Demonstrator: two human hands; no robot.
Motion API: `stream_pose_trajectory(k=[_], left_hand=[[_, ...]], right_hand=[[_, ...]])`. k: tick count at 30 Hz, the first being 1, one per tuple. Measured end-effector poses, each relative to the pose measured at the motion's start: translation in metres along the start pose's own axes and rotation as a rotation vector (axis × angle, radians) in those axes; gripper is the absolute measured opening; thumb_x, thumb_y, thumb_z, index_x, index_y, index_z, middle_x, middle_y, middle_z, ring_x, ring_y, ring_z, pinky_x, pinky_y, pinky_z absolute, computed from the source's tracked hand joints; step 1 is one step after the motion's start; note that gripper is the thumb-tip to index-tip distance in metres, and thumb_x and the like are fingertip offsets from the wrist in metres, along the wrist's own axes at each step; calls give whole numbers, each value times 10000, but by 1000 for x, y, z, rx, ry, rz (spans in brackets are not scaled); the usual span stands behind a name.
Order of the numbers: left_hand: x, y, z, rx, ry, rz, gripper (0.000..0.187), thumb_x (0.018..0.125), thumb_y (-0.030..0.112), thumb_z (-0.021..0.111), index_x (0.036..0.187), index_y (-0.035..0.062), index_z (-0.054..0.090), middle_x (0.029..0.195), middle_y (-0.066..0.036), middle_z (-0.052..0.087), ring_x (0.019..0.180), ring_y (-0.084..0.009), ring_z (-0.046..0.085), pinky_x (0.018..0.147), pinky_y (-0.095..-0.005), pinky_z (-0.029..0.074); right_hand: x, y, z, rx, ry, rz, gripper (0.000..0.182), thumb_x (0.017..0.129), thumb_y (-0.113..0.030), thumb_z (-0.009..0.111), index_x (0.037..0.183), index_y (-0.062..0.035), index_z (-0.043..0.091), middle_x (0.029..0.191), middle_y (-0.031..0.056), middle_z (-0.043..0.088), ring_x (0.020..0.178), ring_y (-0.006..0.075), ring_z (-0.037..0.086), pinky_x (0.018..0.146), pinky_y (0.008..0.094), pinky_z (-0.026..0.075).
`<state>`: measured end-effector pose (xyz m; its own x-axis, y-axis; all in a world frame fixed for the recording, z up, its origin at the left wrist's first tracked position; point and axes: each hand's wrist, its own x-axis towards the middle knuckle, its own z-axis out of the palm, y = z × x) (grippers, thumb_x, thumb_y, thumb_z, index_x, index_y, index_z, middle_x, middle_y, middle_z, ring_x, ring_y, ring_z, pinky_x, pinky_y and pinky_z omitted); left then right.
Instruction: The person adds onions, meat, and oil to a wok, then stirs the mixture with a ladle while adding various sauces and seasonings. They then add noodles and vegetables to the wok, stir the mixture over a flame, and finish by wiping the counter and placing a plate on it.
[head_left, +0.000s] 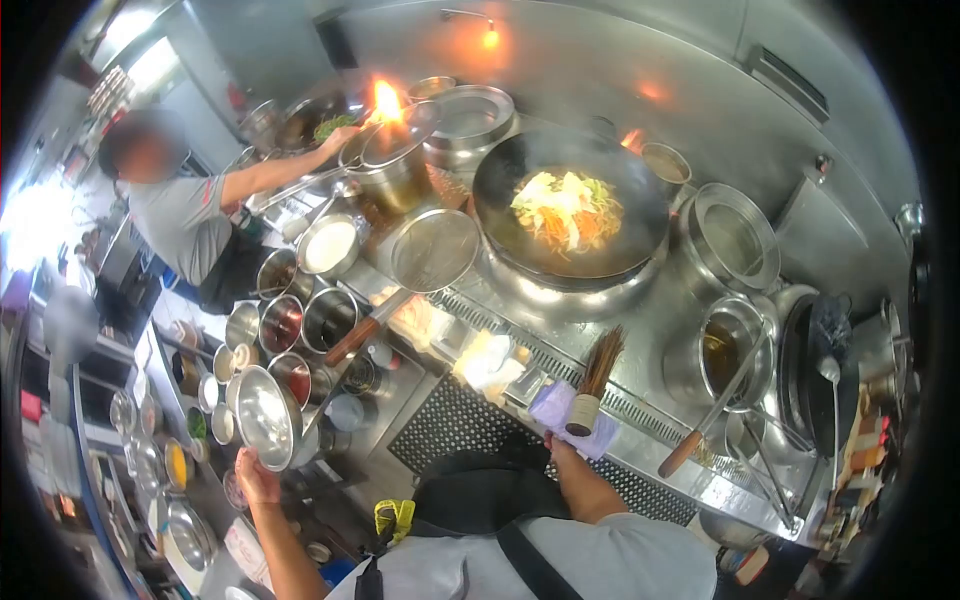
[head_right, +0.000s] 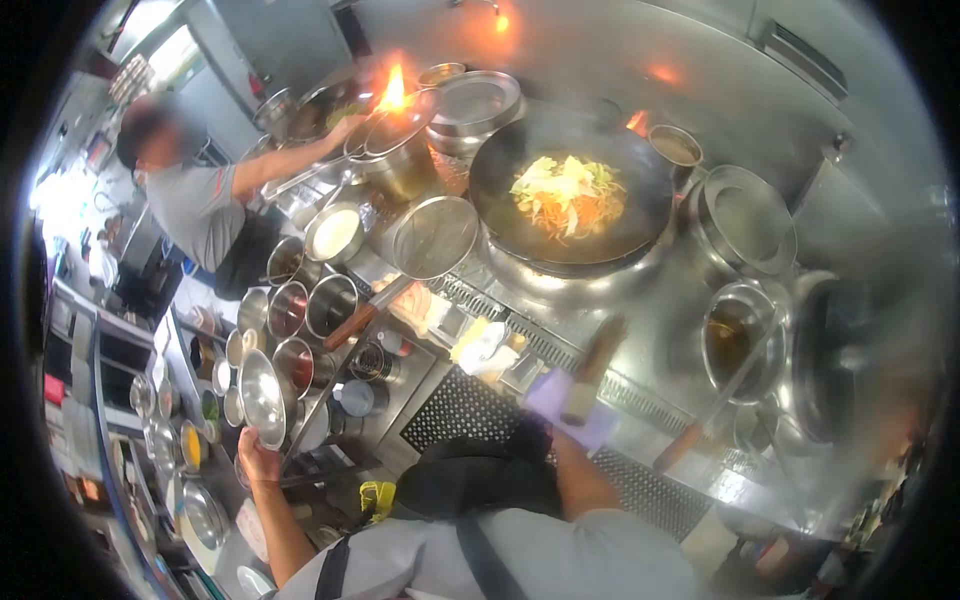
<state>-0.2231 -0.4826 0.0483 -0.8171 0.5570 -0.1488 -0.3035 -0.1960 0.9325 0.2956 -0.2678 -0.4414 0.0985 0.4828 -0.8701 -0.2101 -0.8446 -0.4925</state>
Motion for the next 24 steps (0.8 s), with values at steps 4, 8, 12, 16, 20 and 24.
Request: stream_pose_trajectory(k=[4,8,12,16,20,24], left_hand=[[-18,2,-20,-16,48,-5,45,881,122,602,899,93,573,950,-36,644,894,-174,650,821,-331,542],[-24,-4,-85,-70,-78,15,198,874,165,610,1026,38,605,1096,-92,662,1024,-236,650,925,-390,522],[-66,20,-81,-1,9,2,285,859,201,648,1091,41,608,1118,-93,655,1062,-240,641,971,-412,513],[-125,20,-134,16,73,37,313,906,177,615,1153,-12,586,1092,-122,663,1005,-234,654,906,-404,539],[-195,19,-177,-39,366,37,238,896,182,637,1053,6,609,968,-94,669,844,-223,676,746,-405,585],[-272,20,-233,-44,639,166,136,888,158,642,896,35,586,773,-75,628,655,-192,642,564,-333,548]], right_hand=[[16,1,0,5,78,-46,120,943,-243,622,938,-129,658,778,27,696,633,147,633,498,307,479],[44,9,2,3,200,-110,92,947,-221,622,927,-137,652,764,24,691,606,135,625,474,291,473],[23,-19,-4,-18,-118,-204,51,941,-186,639,932,-136,647,728,0,650,564,125,578,482,266,471],[32,-30,-30,-47,-305,-174,97,963,-231,614,980,-140,640,798,-4,662,604,131,568,547,267,490],[60,-71,-33,-99,-498,-1,147,985,-277,590,1029,-143,632,868,-8,674,645,137,558,612,268,509],[34,-103,-16,-172,-317,79,99,989,-233,564,1043,-168,617,788,-21,590,623,138,502,607,299,489]])
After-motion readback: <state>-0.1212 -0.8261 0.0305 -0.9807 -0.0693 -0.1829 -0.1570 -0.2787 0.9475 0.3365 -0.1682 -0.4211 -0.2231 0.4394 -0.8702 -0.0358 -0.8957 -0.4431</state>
